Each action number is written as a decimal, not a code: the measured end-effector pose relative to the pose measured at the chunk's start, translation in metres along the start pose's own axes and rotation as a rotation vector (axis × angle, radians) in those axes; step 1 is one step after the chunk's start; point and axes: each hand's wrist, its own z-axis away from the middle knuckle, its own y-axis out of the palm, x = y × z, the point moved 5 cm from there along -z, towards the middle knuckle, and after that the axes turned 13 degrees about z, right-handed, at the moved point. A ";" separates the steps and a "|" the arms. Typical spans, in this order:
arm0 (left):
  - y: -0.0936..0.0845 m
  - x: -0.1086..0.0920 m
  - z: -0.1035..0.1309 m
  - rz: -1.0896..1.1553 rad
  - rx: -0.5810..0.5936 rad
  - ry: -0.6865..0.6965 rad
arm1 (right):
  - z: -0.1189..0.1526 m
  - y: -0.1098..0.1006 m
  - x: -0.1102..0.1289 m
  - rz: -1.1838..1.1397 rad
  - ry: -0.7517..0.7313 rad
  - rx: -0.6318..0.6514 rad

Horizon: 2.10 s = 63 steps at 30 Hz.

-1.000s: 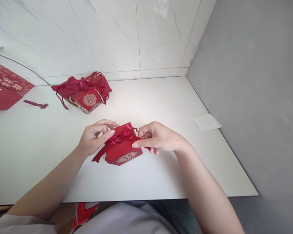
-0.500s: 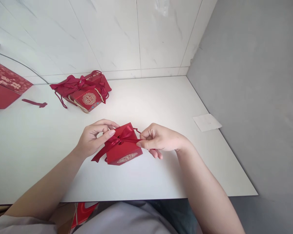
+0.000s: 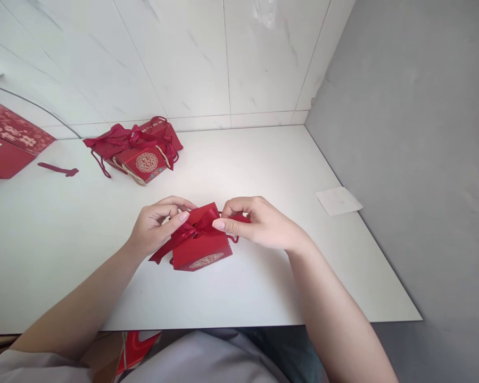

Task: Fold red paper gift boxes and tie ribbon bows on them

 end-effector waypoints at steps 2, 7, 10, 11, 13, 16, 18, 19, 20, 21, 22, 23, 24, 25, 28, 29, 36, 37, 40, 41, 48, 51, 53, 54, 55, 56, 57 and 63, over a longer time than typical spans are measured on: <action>0.001 -0.003 0.001 -0.032 -0.016 0.026 | 0.000 0.003 0.003 0.022 -0.009 -0.016; 0.001 -0.007 0.003 -0.076 -0.027 0.066 | 0.001 0.010 0.004 0.102 -0.008 0.029; 0.001 -0.008 0.002 -0.078 -0.019 0.083 | 0.001 0.014 0.002 0.101 0.000 0.077; 0.001 -0.007 0.002 -0.076 -0.016 0.088 | 0.000 0.014 0.001 0.087 0.004 0.077; 0.000 -0.006 0.002 -0.067 -0.022 0.105 | -0.001 0.014 0.000 0.055 0.012 0.048; 0.000 -0.004 0.003 -0.045 -0.054 0.131 | -0.003 0.013 0.000 -0.003 0.038 -0.003; 0.001 -0.003 0.003 -0.029 -0.068 0.135 | -0.004 0.012 -0.002 -0.039 0.062 -0.004; 0.002 -0.002 0.003 -0.022 -0.071 0.130 | -0.004 0.011 -0.004 -0.051 0.076 0.006; 0.002 -0.001 0.003 -0.015 -0.077 0.125 | -0.003 0.010 -0.005 -0.057 0.092 0.023; 0.001 -0.001 0.003 -0.008 -0.087 0.121 | -0.002 0.008 -0.008 -0.055 0.112 0.046; 0.000 0.000 0.002 0.001 -0.103 0.117 | -0.001 0.006 -0.010 -0.049 0.131 0.070; -0.001 0.001 0.002 0.012 -0.122 0.113 | 0.001 0.004 -0.012 -0.045 0.145 0.085; -0.003 0.002 0.001 0.023 -0.141 0.109 | 0.002 0.000 -0.013 -0.043 0.147 0.078; -0.004 0.003 0.001 0.034 -0.157 0.108 | 0.003 -0.004 -0.012 -0.040 0.130 0.043; -0.003 0.006 0.000 0.053 -0.155 0.116 | 0.005 -0.017 0.000 0.044 -0.064 -0.190; -0.002 0.006 0.000 0.052 -0.147 0.123 | 0.006 -0.017 0.007 0.102 -0.155 -0.250; -0.003 0.001 0.000 0.045 -0.054 0.129 | 0.001 0.007 0.017 0.331 -0.241 -0.216; -0.003 0.001 -0.001 0.061 -0.016 0.113 | 0.000 0.009 0.013 0.302 -0.164 -0.209; -0.005 0.004 -0.004 0.113 0.064 0.065 | -0.003 0.012 0.000 0.162 0.024 -0.166; -0.006 0.004 -0.005 0.117 0.075 0.061 | -0.003 0.013 -0.002 0.118 0.034 -0.140; -0.003 0.000 -0.001 -0.030 -0.001 0.139 | -0.004 0.016 -0.003 -0.062 -0.040 -0.027; -0.001 -0.002 0.000 -0.043 -0.031 0.163 | -0.002 0.009 0.001 0.057 -0.095 -0.114; 0.000 -0.001 -0.001 0.004 -0.026 0.132 | 0.001 0.003 0.012 0.257 -0.202 -0.294; 0.000 0.000 -0.002 0.046 -0.015 0.100 | 0.003 0.002 0.020 0.380 -0.270 -0.384; 0.001 0.002 -0.002 0.095 0.003 0.062 | 0.006 0.004 0.028 0.503 -0.343 -0.454; 0.001 0.004 -0.003 0.150 0.026 0.022 | 0.008 0.010 0.037 0.616 -0.417 -0.489; 0.003 0.007 -0.003 0.210 0.051 -0.016 | 0.010 0.018 0.044 0.703 -0.481 -0.485; 0.010 0.014 -0.001 0.478 0.126 -0.180 | 0.012 0.062 0.060 0.889 -0.723 -0.410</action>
